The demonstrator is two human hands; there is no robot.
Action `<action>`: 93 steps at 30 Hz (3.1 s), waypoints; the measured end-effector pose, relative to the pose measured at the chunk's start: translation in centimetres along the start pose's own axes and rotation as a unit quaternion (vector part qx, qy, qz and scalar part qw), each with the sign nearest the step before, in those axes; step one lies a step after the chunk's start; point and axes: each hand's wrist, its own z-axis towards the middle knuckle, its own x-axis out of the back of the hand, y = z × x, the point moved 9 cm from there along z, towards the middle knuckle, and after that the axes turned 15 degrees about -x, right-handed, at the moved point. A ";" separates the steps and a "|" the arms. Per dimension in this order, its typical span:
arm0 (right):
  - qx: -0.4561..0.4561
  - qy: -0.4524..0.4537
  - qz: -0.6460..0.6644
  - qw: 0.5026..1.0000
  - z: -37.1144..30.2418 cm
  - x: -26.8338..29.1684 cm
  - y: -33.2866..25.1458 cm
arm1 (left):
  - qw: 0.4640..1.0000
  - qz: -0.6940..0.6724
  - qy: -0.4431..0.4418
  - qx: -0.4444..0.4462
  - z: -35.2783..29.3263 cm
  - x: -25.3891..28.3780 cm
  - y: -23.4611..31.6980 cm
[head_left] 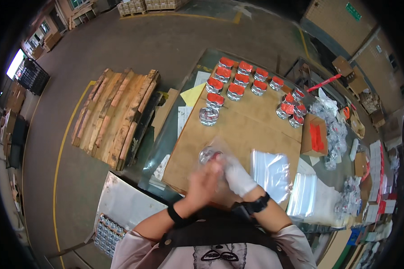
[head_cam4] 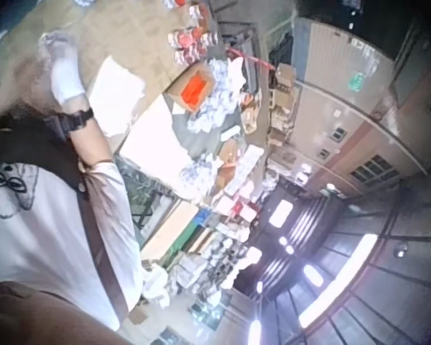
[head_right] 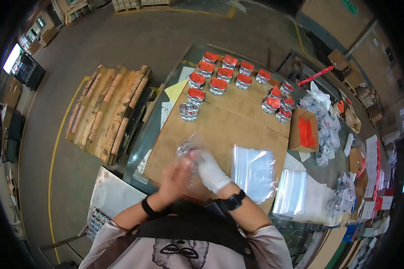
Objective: The person repeatedly picks small red-lidded jars from a table, places each into a clear plastic bag, and sets the bagged jar aside. The person also handles stacks of empty plastic bags and occasionally moves items on the table to continue the packing process.
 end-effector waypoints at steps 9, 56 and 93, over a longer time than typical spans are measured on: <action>-0.153 0.081 -0.019 0.985 -3.7 1.0 0.9 | 0.922 0.344 -0.104 -0.146 -0.7 1.2 1.3; 0.058 0.223 -0.196 0.953 -18.6 28.1 0.8 | 0.937 0.235 -0.253 -0.045 -0.7 -28.0 -4.0; 0.151 0.212 -0.534 0.804 -3.4 1.1 -1.0 | 0.983 0.172 0.051 0.041 2.2 1.7 -8.1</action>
